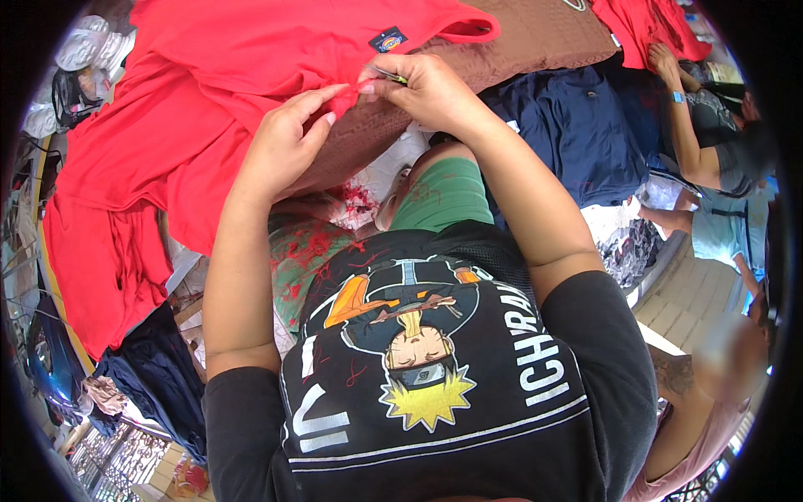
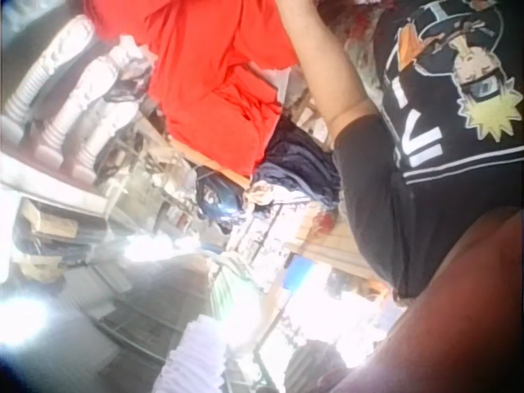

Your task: The person trims excess threads from the collar and labels of red shirts using small shears. They handle the shirts one at a time, inspect the collars, clip the threads, and move the processed items into a separate pile.

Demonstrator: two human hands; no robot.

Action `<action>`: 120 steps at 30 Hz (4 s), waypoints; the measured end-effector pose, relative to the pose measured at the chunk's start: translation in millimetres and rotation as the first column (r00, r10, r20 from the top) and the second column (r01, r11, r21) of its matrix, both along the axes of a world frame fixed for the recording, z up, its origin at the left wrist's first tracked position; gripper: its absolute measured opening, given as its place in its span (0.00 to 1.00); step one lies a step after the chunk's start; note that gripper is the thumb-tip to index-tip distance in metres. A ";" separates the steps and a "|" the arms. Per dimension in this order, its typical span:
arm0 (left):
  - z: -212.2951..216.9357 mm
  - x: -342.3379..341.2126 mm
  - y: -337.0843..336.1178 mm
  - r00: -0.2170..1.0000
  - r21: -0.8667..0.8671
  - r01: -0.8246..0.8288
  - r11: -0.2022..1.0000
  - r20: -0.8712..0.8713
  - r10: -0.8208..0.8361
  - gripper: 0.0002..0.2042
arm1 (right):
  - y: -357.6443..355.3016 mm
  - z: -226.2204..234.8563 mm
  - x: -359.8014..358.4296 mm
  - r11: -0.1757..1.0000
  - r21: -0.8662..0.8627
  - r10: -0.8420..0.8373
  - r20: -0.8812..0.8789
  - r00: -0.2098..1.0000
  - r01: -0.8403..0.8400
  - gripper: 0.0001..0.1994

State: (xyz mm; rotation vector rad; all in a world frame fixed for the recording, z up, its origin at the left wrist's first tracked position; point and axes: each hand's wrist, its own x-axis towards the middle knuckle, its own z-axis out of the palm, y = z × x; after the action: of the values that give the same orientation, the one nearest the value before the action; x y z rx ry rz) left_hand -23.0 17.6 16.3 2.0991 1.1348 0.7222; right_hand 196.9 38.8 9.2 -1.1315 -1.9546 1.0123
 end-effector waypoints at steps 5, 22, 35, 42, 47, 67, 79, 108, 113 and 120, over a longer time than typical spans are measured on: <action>-4.1 9.7 1.3 0.998 -0.045 0.003 0.999 0.070 0.000 0.12 | 0.1 1.6 3.2 0.999 0.025 -0.034 0.007 0.999 0.034 0.06; -10.6 16.5 6.8 0.972 -0.080 -0.216 0.973 0.078 0.222 0.11 | -15.3 -0.4 1.5 0.980 -0.150 -0.132 0.023 0.991 0.134 0.10; -25.9 13.4 7.7 0.965 -0.087 -0.204 0.975 0.150 0.216 0.14 | -28.8 -5.2 -24.8 0.977 -0.064 -0.200 0.037 0.979 0.202 0.11; -4.5 13.4 0.3 0.981 -0.280 -0.147 0.949 0.081 0.176 0.13 | -22.8 -7.1 -15.9 0.983 -0.005 -0.183 -0.032 0.983 0.183 0.09; 3.9 18.3 0.3 0.987 -0.214 -0.158 0.964 -0.006 0.160 0.12 | -24.9 6.5 -20.9 0.976 0.007 -0.219 0.016 0.976 0.219 0.10; -12.4 10.6 11.6 0.984 -0.119 -0.124 0.985 0.111 0.137 0.15 | -34.2 12.6 8.3 0.995 0.101 -0.004 0.213 0.977 -0.018 0.09; -4.7 10.5 10.2 0.988 -0.191 -0.145 0.971 0.016 0.151 0.14 | -32.0 11.7 -0.5 0.995 0.096 0.017 0.214 0.977 -0.039 0.07; 26.7 23.9 -15.1 0.839 -0.250 -0.380 0.891 0.313 0.446 0.10 | -40.6 -4.4 -30.8 0.772 0.619 -0.198 0.015 0.980 0.146 0.14; 18.6 22.6 -14.0 0.767 -0.359 -0.313 0.880 0.450 0.456 0.09 | -40.3 -1.2 -25.9 0.807 0.572 -0.166 -0.021 0.986 0.148 0.14; 26.1 26.6 -18.9 0.804 -0.337 -0.284 0.898 0.426 0.414 0.08 | -35.5 19.1 -24.1 0.942 0.269 -0.172 -0.119 0.978 0.199 0.10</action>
State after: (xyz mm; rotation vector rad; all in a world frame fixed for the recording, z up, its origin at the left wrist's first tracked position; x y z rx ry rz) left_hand 3.6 -1.4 42.3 1.3791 1.2534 1.1377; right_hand 172.8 3.2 28.3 -1.0641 -1.8095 0.6526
